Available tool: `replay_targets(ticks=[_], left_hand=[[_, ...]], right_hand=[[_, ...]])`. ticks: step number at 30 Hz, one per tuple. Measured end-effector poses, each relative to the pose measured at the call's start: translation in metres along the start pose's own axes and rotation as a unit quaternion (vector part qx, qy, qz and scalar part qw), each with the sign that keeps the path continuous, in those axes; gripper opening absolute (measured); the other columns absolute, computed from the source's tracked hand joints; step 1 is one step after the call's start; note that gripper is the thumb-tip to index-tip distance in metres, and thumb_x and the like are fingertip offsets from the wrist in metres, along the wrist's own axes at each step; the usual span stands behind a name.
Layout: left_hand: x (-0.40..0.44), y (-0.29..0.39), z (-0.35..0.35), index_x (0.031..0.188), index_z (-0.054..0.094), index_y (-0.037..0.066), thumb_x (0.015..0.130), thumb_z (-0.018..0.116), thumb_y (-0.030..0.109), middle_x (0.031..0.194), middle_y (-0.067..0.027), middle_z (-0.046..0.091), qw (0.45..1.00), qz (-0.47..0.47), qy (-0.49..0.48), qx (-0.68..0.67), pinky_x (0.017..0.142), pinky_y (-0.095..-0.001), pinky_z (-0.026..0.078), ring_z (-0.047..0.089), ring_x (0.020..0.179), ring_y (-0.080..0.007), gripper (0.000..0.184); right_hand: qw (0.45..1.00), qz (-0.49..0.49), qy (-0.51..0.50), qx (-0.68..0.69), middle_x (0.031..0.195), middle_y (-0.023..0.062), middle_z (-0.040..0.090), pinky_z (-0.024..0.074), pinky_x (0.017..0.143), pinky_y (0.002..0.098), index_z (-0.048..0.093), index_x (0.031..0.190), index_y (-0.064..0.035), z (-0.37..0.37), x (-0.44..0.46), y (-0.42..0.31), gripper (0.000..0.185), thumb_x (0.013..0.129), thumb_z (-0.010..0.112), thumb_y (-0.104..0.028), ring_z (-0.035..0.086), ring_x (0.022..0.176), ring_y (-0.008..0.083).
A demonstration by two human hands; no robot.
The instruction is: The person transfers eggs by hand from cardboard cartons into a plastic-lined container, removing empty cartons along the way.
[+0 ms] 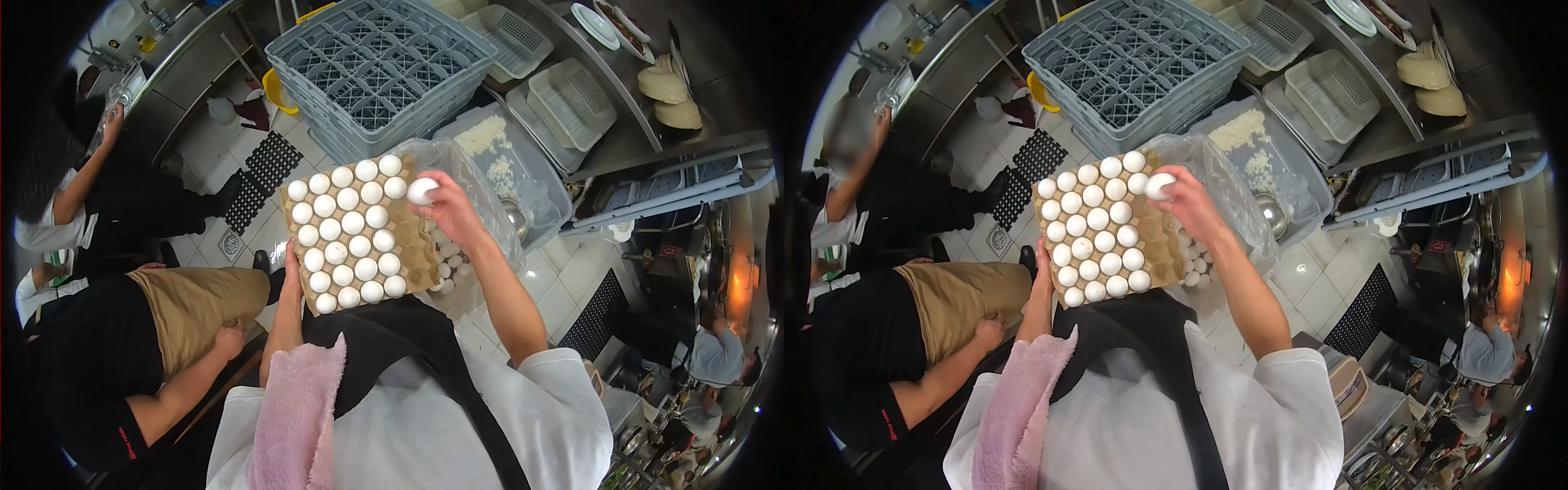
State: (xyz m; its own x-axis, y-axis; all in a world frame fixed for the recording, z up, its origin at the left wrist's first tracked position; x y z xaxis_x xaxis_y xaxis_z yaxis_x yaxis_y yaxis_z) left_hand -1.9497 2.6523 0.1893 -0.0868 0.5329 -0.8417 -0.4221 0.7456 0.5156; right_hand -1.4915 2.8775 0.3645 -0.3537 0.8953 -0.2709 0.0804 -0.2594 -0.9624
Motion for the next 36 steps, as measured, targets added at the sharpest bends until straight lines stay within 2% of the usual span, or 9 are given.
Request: replay_targets(ticks=[6, 10, 14, 17, 20, 27, 32, 34, 36], left_hand=[[0.02, 0.013, 0.098, 0.118, 0.066, 0.01, 0.094, 0.054, 0.033, 0.121, -0.0142, 0.065, 0.993, 0.039, -0.022, -0.107, 0.1, -0.0437, 0.048, 0.064, 0.111, -0.031, 0.035], [0.013, 0.023, 0.111, 0.12, 0.065, 0.01, 0.095, 0.054, 0.034, 0.122, -0.0143, 0.065, 0.99, 0.066, -0.017, -0.124, 0.101, -0.0436, 0.048, 0.063, 0.112, -0.0309, 0.037], [0.007, 0.026, 0.127, 0.122, 0.064, 0.01, 0.095, 0.053, 0.036, 0.124, -0.0144, 0.064, 0.988, 0.069, -0.019, -0.137, 0.101, -0.0436, 0.048, 0.063, 0.113, -0.0308, 0.039], [0.008, 0.028, 0.132, 0.123, 0.063, 0.01, 0.096, 0.053, 0.037, 0.125, -0.0144, 0.064, 0.988, 0.072, -0.02, -0.136, 0.101, -0.0436, 0.048, 0.063, 0.114, -0.0307, 0.04], [0.011, 0.031, 0.132, 0.125, 0.062, 0.009, 0.096, 0.052, 0.038, 0.126, -0.0145, 0.063, 0.987, 0.081, -0.018, -0.134, 0.102, -0.0436, 0.047, 0.062, 0.114, -0.0306, 0.042], [0.02, 0.036, 0.139, 0.128, 0.06, 0.009, 0.097, 0.052, 0.04, 0.129, -0.0147, 0.062, 0.985, 0.091, -0.022, -0.143, 0.103, -0.0436, 0.047, 0.062, 0.116, -0.0304, 0.045], [0.021, 0.04, 0.142, 0.131, 0.059, 0.009, 0.097, 0.051, 0.041, 0.131, -0.0148, 0.062, 0.984, 0.087, -0.032, -0.15, 0.103, -0.0435, 0.047, 0.061, 0.117, -0.0303, 0.048], [0.017, 0.044, 0.143, 0.132, 0.058, 0.009, 0.097, 0.051, 0.042, 0.131, -0.0149, 0.061, 0.983, 0.088, -0.036, -0.155, 0.104, -0.0435, 0.047, 0.061, 0.118, -0.0302, 0.049], [0.014, 0.043, 0.143, 0.133, 0.058, 0.008, 0.098, 0.051, 0.043, 0.132, -0.015, 0.061, 0.983, 0.083, -0.041, -0.156, 0.104, -0.0435, 0.047, 0.061, 0.118, -0.0301, 0.05]], right_hand=[[0.979, -0.074, 0.029, -0.187, 0.112, 0.0076, 0.061, 0.056, 0.078, 0.0419, 0.058, 0.11, -0.0066, -0.011, 0.027, -0.009, 0.024, 0.085, 0.057, -0.005, 0.067, 0.091, 0.0232], [0.78, -0.178, -0.005, -0.6, 0.117, 0.013, 0.06, 0.056, 0.07, 0.0472, 0.061, 0.118, -0.0091, 0.038, 0.043, -0.013, 0.038, 0.079, 0.062, -0.006, 0.069, 0.087, 0.0339], [0.77, -0.21, -0.013, -0.602, 0.122, 0.0134, 0.059, 0.0566, 0.072, 0.0468, 0.061, 0.121, -0.0093, 0.038, 0.045, -0.027, 0.041, 0.079, 0.063, -0.008, 0.069, 0.088, 0.0352], [0.837, -0.215, -0.021, -0.502, 0.115, 0.0112, 0.064, 0.0563, 0.071, 0.043, 0.061, 0.123, -0.0061, 0.015, 0.043, -0.041, 0.041, 0.082, 0.067, -0.009, 0.069, 0.086, 0.0297], [0.994, 0.069, -0.059, 0.062, 0.096, 0.0061, 0.067, 0.0525, 0.063, 0.0319, 0.059, 0.125, -0.0012, -0.028, 0.048, 0.002, 0.04, 0.087, 0.069, -0.009, 0.064, 0.072, 0.0157], [0.79, 0.025, -0.104, 0.604, 0.124, 0.0166, 0.062, 0.0454, 0.05, 0.0287, 0.05, 0.137, -0.0197, -0.045, 0.033, -0.002, 0.041, 0.097, 0.056, -0.016, 0.057, 0.069, 0.0181], [0.99, 0.016, 0.032, 0.14, 0.126, 0.0148, 0.058, 0.0529, 0.063, 0.0316, 0.059, 0.126, -0.015, -0.055, 0.061, 0.0, 0.031, 0.095, 0.065, -0.017, 0.063, 0.09, 0.0228], [0.925, -0.212, 0.047, -0.313, 0.131, 0.0177, 0.051, 0.0539, 0.09, 0.0403, 0.063, 0.12, -0.0096, -0.044, 0.076, -0.026, 0.035, 0.088, 0.074, -0.019, 0.062, 0.104, 0.036], [0.925, -0.191, 0.001, -0.329, 0.133, 0.0189, 0.049, 0.0518, 0.095, 0.0432, 0.063, 0.122, -0.0101, -0.026, 0.084, -0.037, 0.041, 0.085, 0.077, -0.019, 0.061, 0.106, 0.0393]])
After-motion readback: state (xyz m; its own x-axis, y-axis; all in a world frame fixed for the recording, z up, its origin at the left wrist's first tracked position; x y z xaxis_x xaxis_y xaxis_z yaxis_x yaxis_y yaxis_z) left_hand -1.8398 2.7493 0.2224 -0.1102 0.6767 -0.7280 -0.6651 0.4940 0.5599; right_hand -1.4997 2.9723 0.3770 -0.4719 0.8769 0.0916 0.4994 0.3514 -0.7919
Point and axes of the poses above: each hand's wrist, its own x-axis towards the middle knuckle, its own z-axis out of the palm, y = z × x, the point moved 8 cm from there along x, towards the middle knuckle
